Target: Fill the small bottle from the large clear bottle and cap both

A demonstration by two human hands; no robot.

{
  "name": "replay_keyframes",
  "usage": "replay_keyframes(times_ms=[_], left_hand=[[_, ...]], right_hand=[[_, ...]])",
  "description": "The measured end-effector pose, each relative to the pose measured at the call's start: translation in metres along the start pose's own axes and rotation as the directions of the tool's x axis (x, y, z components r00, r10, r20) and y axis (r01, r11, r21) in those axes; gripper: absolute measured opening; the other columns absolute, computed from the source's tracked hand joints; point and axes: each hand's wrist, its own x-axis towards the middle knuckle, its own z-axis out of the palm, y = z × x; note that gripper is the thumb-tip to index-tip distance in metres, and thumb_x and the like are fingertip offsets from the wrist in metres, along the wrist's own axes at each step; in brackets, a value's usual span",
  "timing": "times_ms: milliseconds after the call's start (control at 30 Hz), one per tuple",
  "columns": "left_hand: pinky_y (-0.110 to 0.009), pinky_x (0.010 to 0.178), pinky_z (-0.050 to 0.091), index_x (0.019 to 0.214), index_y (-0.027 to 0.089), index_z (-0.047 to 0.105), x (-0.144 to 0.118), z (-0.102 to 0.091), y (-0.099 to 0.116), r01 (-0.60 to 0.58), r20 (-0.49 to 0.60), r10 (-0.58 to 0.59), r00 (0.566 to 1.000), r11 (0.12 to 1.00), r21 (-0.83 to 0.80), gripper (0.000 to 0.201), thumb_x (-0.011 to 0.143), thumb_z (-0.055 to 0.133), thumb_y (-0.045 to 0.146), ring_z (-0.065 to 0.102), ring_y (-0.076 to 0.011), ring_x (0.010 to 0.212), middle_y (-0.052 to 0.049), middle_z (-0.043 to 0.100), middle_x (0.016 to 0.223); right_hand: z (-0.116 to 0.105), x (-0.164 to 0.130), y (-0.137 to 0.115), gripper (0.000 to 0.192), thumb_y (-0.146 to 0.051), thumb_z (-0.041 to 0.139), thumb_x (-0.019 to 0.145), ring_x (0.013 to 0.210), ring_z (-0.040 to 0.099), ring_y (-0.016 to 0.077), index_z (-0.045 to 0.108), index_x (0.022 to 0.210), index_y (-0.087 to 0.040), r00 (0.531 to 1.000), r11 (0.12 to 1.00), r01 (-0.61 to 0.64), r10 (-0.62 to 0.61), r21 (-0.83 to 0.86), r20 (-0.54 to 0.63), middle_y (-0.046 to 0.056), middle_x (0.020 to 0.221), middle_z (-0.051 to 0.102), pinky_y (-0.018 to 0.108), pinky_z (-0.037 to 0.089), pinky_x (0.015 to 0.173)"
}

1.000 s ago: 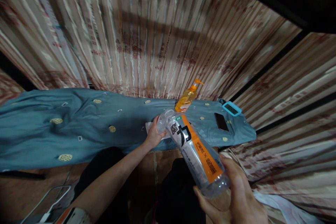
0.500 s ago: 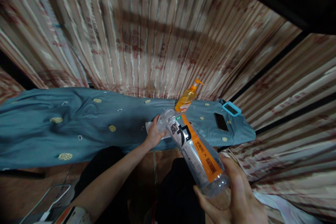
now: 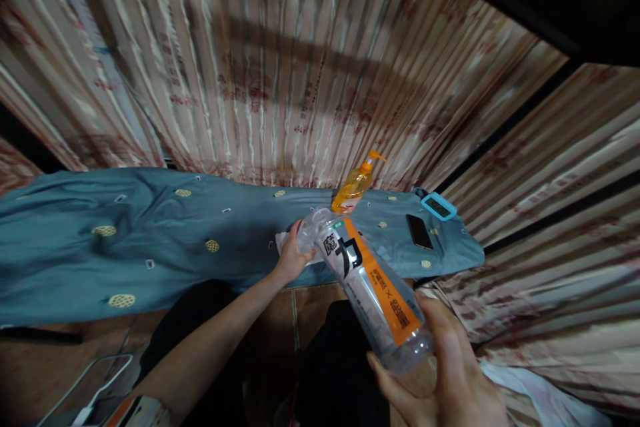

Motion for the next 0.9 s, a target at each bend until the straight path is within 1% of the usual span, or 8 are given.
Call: replay_keyframes(times_ms=[100,267,367,500,633,667,800,900], left_hand=[[-0.050,0.115,0.042,0.141,0.019,0.045,0.000,0.001,-0.002,0.010,-0.003,-0.010,1.000,1.000,-0.004,0.088,0.060,0.078,0.010,0.060,-0.0308,0.123,-0.013,0.063,0.133],[-0.050,0.116,0.041,0.138,0.026,0.048,0.002,0.002,-0.008,-0.005,-0.019,0.004,1.000,0.998,-0.068,0.089,0.057,0.079,0.007,0.059,-0.0291,0.123,-0.007,0.064,0.131],[-0.050,0.115,0.042,0.138,0.025,0.048,0.001,0.002,-0.007,0.001,-0.024,-0.003,1.000,0.998,-0.060,0.089,0.057,0.079,0.007,0.059,-0.0298,0.123,-0.008,0.064,0.131],[-0.050,0.113,0.044,0.139,0.021,0.047,-0.001,0.002,-0.001,0.015,-0.029,-0.016,0.999,1.000,-0.024,0.088,0.058,0.078,0.008,0.060,-0.0300,0.122,-0.011,0.065,0.131],[-0.049,0.113,0.045,0.138,0.022,0.047,-0.002,0.002,0.004,0.008,-0.024,-0.009,1.000,0.999,-0.045,0.087,0.058,0.077,0.006,0.062,-0.0283,0.120,-0.010,0.066,0.130],[-0.049,0.113,0.045,0.138,0.022,0.047,-0.002,0.002,0.004,0.007,-0.021,-0.008,1.000,0.999,-0.052,0.087,0.058,0.077,0.006,0.062,-0.0279,0.120,-0.009,0.066,0.130],[-0.049,0.115,0.043,0.137,0.023,0.047,-0.002,0.003,0.003,0.012,-0.036,-0.014,0.999,0.998,-0.056,0.087,0.058,0.079,0.008,0.061,-0.0282,0.124,-0.009,0.065,0.132],[-0.049,0.115,0.043,0.137,0.022,0.048,-0.001,0.003,0.003,0.011,-0.042,-0.013,0.999,0.999,-0.052,0.088,0.057,0.080,0.009,0.060,-0.0294,0.125,-0.011,0.064,0.133]], right_hand=[[0.000,0.000,-0.001,0.076,-0.064,0.048,0.096,0.081,0.075,0.0223,0.041,0.143,-0.004,1.000,1.000,-0.021,0.021,-0.012,0.016,0.020,0.113,0.068,0.028,0.061,0.066],[0.000,0.001,0.000,0.076,-0.065,0.045,0.097,0.080,0.074,0.0223,0.040,0.143,-0.004,1.000,1.000,-0.013,0.013,0.002,0.020,0.020,0.113,0.068,0.028,0.061,0.064],[0.000,0.001,0.002,0.075,-0.063,0.047,0.097,0.082,0.074,0.0229,0.041,0.142,-0.002,1.000,1.000,0.009,-0.009,0.003,0.005,0.021,0.112,0.068,0.028,0.061,0.067],[-0.001,0.002,0.002,0.075,-0.061,0.048,0.097,0.082,0.074,0.0239,0.041,0.142,-0.002,1.000,1.000,0.025,-0.025,-0.010,0.010,0.021,0.112,0.068,0.031,0.061,0.069],[-0.003,0.003,0.001,0.073,-0.060,0.046,0.099,0.087,0.074,0.0248,0.042,0.140,0.000,0.999,0.999,0.040,-0.040,-0.011,-0.005,0.022,0.112,0.067,0.032,0.061,0.076],[-0.003,0.003,0.001,0.072,-0.060,0.047,0.099,0.086,0.074,0.0245,0.042,0.140,0.000,0.999,0.999,0.036,-0.036,-0.011,-0.007,0.022,0.111,0.067,0.032,0.061,0.075],[-0.004,0.002,0.002,0.073,-0.060,0.050,0.097,0.077,0.073,0.0212,0.042,0.140,-0.001,0.999,1.000,0.024,-0.024,-0.001,0.023,0.021,0.111,0.068,0.028,0.059,0.062],[-0.004,0.001,0.003,0.073,-0.060,0.050,0.097,0.080,0.073,0.0215,0.042,0.140,-0.002,0.999,0.999,0.032,-0.032,0.017,0.019,0.021,0.113,0.068,0.028,0.059,0.062]])
